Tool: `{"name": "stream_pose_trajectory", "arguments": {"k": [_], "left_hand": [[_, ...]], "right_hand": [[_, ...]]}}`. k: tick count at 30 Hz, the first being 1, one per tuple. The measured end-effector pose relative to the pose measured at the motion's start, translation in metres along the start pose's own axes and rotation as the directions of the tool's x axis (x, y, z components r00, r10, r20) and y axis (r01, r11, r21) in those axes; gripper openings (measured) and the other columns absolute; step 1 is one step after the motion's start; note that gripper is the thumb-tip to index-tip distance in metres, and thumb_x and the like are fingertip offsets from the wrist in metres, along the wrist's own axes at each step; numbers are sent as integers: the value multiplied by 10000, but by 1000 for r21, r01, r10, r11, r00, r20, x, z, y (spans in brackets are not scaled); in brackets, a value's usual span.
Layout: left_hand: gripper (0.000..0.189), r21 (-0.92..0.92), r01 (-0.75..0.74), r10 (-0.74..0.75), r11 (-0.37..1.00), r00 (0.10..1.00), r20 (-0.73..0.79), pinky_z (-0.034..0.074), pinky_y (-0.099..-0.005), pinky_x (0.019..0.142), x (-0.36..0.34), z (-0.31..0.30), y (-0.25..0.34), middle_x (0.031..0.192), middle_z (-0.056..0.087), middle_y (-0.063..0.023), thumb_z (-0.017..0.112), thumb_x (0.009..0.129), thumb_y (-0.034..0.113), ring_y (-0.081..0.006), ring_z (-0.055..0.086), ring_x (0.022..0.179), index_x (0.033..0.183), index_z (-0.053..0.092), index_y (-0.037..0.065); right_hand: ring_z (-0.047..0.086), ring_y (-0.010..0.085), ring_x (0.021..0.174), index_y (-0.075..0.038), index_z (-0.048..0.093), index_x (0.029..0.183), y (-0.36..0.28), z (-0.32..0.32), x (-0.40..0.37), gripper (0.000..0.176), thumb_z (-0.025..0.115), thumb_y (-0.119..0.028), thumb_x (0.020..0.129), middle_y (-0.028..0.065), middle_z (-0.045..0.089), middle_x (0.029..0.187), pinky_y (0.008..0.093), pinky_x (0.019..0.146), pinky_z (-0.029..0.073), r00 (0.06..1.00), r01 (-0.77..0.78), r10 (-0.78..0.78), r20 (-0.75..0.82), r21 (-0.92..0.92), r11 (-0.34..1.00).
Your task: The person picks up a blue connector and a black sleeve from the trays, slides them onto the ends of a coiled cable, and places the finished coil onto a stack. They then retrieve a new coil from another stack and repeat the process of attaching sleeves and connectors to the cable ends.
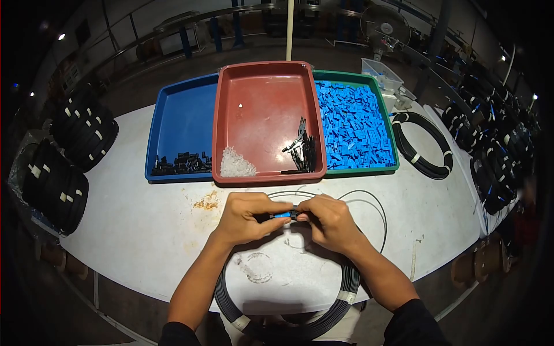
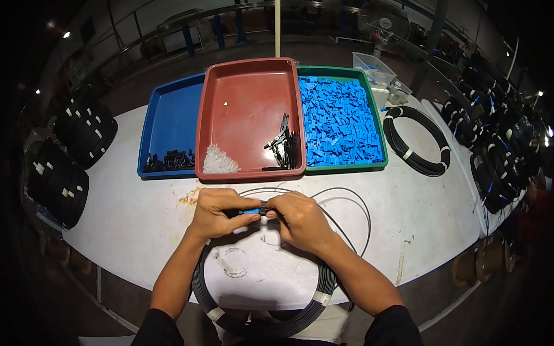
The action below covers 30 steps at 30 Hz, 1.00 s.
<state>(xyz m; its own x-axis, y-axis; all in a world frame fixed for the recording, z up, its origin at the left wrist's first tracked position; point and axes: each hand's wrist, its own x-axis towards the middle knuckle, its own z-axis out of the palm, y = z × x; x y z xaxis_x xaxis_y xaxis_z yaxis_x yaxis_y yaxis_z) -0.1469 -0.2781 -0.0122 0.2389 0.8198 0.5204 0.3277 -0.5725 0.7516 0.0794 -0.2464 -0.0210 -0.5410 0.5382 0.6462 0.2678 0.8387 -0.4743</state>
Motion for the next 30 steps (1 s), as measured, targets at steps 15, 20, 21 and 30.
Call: {"name": "stream_pose_trajectory", "arguments": {"k": [15, 20, 21, 30], "left_hand": [[139, 4, -132, 132, 991, 985, -114, 563, -280, 552, -2, 21, 5, 788, 775, -95, 829, 769, 17, -157, 711, 598, 904, 799, 9], [146, 392, -467, 435, 793, 884, 173, 586, -294, 600, -1, 12, 7, 844, 747, -73, 801, 758, 40, -176, 691, 623, 895, 751, 23], [200, 440, -552, 506, 708, 832, 229, 594, -297, 614, -1, 12, 7, 859, 755, -101, 823, 731, 30, -199, 705, 635, 918, 757, 8], [114, -38, 77, -79, 996, 995, -53, 593, -255, 628, -2, 11, 12, 781, 771, -152, 806, 795, -2, -174, 762, 679, 903, 789, -33]], "right_hand": [[655, 293, 719, 9, 656, 898, -1, 7, -4, 210, 654, 69, 697, 142, 694, 884, 380, 660, 519, 985, 132, -135, -105, -33, 991], [663, 334, 614, 36, 632, 851, -1, 7, -2, 80, 644, 87, 791, 169, 677, 690, 369, 605, 535, 969, -243, 248, 5, 206, 948], [668, 326, 614, 35, 636, 848, -3, 3, 0, 53, 655, 74, 817, 169, 680, 690, 367, 612, 536, 936, -351, 339, 94, 299, 887], [665, 313, 731, 25, 628, 958, 2, 6, 1, 223, 704, 55, 750, 169, 673, 789, 391, 684, 536, 982, 177, -176, -66, 5, 984]]}}
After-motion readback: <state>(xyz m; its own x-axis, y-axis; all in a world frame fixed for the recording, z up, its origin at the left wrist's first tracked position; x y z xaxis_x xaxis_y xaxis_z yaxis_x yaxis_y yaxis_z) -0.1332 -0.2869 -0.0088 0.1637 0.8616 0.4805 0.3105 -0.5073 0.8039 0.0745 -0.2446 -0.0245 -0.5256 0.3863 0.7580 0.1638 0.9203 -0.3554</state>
